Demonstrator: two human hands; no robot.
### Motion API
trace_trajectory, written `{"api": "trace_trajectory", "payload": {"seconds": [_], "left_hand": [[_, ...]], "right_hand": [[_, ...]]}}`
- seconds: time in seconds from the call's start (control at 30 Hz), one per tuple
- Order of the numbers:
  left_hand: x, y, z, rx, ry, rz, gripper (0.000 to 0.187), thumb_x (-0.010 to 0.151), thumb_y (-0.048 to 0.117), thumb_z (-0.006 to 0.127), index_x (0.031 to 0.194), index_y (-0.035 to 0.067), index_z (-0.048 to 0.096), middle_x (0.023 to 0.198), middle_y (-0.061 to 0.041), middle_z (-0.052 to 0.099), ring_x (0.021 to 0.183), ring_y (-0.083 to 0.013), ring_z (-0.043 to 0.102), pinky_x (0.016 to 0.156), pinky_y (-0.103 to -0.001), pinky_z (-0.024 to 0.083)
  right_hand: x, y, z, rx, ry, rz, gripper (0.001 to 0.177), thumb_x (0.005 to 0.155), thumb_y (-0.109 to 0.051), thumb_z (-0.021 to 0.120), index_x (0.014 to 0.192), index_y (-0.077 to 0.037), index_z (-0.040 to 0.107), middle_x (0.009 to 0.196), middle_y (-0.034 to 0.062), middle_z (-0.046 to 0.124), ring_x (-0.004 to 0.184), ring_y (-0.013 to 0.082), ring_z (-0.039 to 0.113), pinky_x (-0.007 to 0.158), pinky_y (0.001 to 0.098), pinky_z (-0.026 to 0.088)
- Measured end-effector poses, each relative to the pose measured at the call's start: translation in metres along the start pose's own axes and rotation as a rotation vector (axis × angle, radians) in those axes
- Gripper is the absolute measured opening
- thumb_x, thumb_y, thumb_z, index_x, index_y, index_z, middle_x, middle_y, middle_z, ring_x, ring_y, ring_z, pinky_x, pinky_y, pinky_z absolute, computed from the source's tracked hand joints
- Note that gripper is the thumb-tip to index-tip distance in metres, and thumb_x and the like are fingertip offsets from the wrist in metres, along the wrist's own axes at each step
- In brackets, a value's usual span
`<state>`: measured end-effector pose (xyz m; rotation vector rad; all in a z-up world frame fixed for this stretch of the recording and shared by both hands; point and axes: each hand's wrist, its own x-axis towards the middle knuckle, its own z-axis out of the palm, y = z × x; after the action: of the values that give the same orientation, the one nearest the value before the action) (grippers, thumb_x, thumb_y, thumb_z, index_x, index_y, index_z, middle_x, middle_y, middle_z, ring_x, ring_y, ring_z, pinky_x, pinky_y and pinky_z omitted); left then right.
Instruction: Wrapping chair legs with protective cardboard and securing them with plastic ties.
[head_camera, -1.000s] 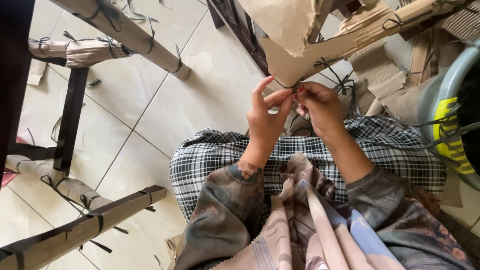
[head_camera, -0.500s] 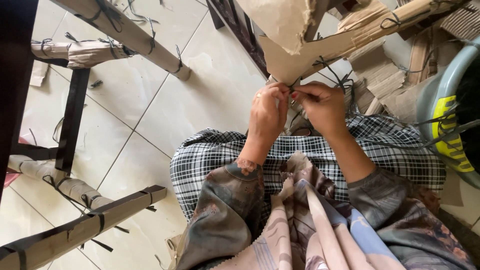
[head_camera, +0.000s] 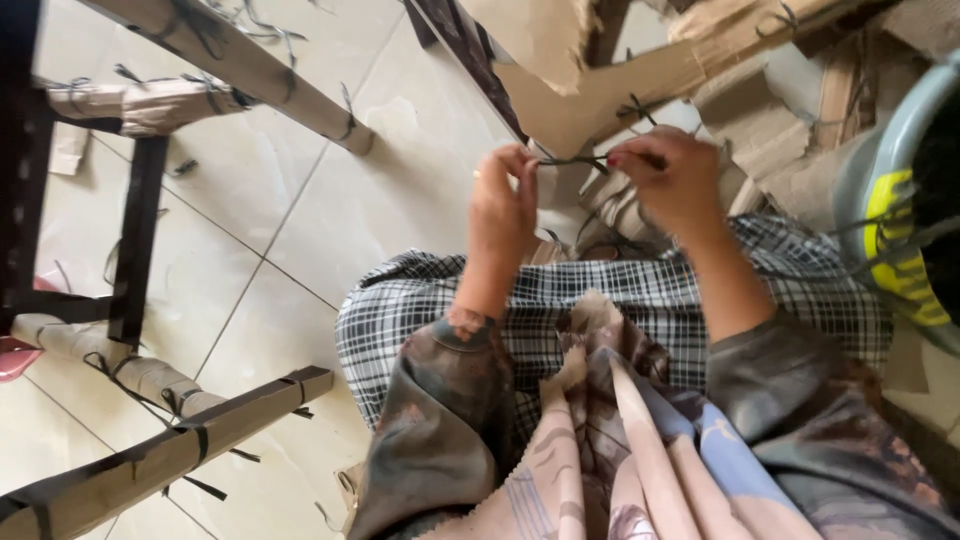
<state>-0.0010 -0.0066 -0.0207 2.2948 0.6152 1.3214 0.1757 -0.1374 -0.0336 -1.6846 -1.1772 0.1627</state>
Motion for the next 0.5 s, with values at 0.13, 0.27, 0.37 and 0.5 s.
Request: {"api": "trace_trajectory", "payload": {"seconds": [0.13,0.27,0.37,0.5], "left_hand": [[-0.015,-0.002,-0.011,-0.175,-0.095,-0.227,0.02,0.1,0.019,0.068,0.098,0.01,0.05,0.095,-0.006,0.064,0.09,-0.0284,0.069,0.081,-0.031,0.06],[-0.03,0.02,-0.015,-0.056,-0.626,-0.473,0.024,0.097,0.024,0.066,0.106,0.007,0.052,0.096,-0.013,0.065,0.089,-0.0328,0.067,0.083,-0.048,0.058],[-0.099,-0.009,0.035,0.14,-1.187,-0.509,0.037,0.087,0.035,0.074,0.112,0.012,0.06,0.108,-0.016,0.072,0.104,-0.0391,0.071,0.093,-0.054,0.058],[-0.225,-0.045,0.091,0.237,-1.518,-0.515,0.037,0.089,0.045,0.059,0.105,0.014,0.069,0.104,-0.012,0.076,0.104,-0.0317,0.074,0.089,-0.048,0.061]], "right_hand": [[-0.011,-0.008,-0.056,0.092,-0.179,0.248,0.007,0.097,-0.009,0.082,0.1,-0.005,0.078,0.073,0.0135,0.068,0.078,0.0163,0.063,0.073,0.034,0.049],[-0.03,0.01,-0.059,-0.216,-0.425,0.561,0.026,0.102,-0.028,0.068,0.116,-0.008,0.078,0.097,0.016,0.076,0.094,0.0329,0.071,0.086,0.0471,0.057],[-0.053,0.04,-0.031,-0.399,-0.51,0.52,0.021,0.096,-0.032,0.074,0.109,-0.017,0.08,0.097,0.0154,0.077,0.097,0.0424,0.071,0.086,0.054,0.054],[-0.067,0.074,0.036,-0.515,-0.67,0.481,0.015,0.095,-0.033,0.068,0.104,-0.031,0.08,0.099,0.0014,0.079,0.1,0.0281,0.074,0.087,0.0429,0.058]]}}
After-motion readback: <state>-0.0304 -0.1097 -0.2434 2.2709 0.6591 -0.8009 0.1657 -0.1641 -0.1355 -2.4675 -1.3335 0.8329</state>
